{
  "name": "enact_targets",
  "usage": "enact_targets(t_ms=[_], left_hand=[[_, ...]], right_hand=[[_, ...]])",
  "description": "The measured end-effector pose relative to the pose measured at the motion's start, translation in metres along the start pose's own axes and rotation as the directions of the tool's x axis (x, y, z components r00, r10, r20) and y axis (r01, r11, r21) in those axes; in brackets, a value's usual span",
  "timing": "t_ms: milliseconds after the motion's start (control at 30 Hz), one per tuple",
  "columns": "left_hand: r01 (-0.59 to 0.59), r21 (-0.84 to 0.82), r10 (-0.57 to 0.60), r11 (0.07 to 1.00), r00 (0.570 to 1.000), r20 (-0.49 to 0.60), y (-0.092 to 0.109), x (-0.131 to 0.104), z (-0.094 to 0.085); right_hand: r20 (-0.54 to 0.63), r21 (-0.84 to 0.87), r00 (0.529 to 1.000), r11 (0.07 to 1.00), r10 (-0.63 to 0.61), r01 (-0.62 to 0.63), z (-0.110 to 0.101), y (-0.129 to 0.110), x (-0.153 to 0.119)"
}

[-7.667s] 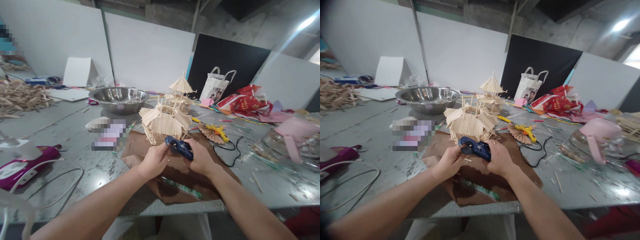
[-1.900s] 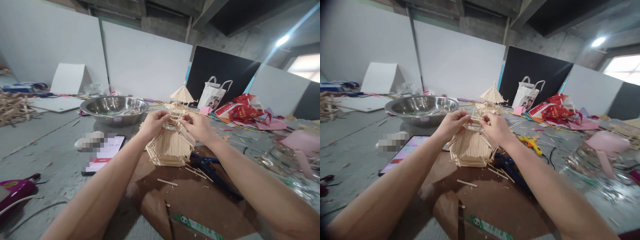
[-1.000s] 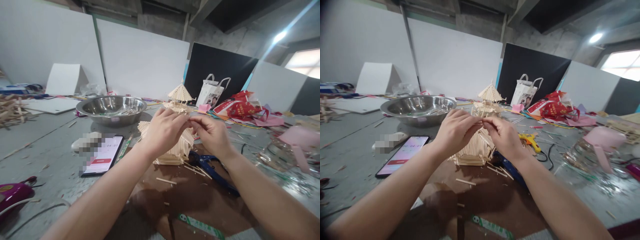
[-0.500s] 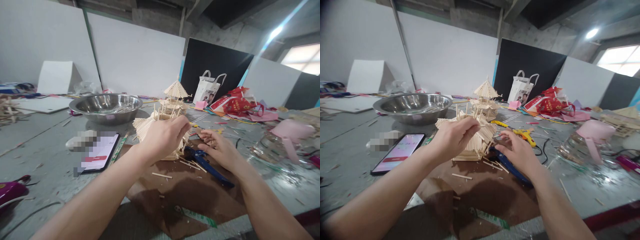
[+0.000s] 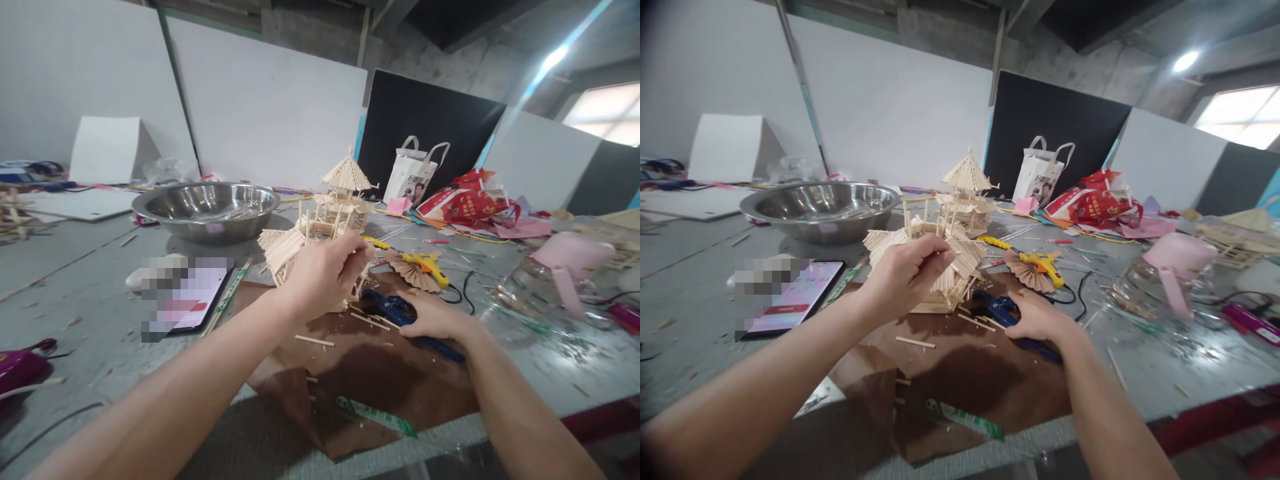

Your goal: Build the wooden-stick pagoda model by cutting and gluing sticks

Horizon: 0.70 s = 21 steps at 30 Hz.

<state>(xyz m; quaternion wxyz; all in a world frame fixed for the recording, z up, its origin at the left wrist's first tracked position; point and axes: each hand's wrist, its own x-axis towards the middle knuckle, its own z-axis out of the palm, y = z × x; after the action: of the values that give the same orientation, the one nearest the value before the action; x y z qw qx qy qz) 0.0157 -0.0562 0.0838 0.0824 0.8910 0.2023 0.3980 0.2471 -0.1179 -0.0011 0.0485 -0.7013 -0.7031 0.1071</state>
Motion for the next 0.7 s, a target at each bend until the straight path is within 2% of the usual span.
enact_targets(t_ms=[67,167,267,333,400,500,533,600,700], left_hand=[[0.005,-0.016,-0.005,1.000,1.000,0.007,0.001,-0.004,0.003],[0.030,-0.034,-0.031,0.999,0.999,-0.016,0.002,-0.010,0.009],[0.076,-0.083,-0.080,0.994,0.996,-0.046,0.002,-0.015,0.014],[0.103,-0.139,-0.111,0.985,0.993,-0.051,0.003,-0.017,0.017],[0.130,-0.184,-0.139,0.974,0.990,-0.036,0.004,-0.019,0.021],[0.172,-0.207,-0.172,0.963,0.985,0.016,0.007,-0.024,0.028],[0.183,-0.206,-0.179,0.961,0.983,0.038,0.008,-0.025,0.030],[0.195,-0.200,-0.182,0.960,0.980,0.081,0.008,-0.028,0.033],[0.180,-0.198,-0.158,0.964,0.980,0.121,0.008,-0.031,0.037]], right_hand=[[-0.010,-0.005,0.999,0.999,-0.042,0.042,-0.004,-0.004,-0.004],[-0.057,-0.009,0.998,0.999,-0.033,0.032,-0.007,-0.003,-0.007],[-0.240,0.020,0.970,0.999,-0.023,0.029,-0.005,0.002,-0.005],[-0.433,0.061,0.901,0.997,-0.018,0.049,-0.002,0.003,-0.002],[-0.612,0.081,0.791,0.993,-0.019,0.087,0.002,0.001,0.001],[-0.757,0.026,0.644,0.980,-0.110,0.197,0.008,-0.014,0.000],[-0.772,0.004,0.618,0.971,-0.150,0.240,0.010,-0.020,0.000],[-0.778,-0.005,0.599,0.955,-0.191,0.297,0.014,-0.033,-0.002],[-0.760,0.035,0.617,0.936,-0.202,0.350,0.019,-0.044,-0.004]])
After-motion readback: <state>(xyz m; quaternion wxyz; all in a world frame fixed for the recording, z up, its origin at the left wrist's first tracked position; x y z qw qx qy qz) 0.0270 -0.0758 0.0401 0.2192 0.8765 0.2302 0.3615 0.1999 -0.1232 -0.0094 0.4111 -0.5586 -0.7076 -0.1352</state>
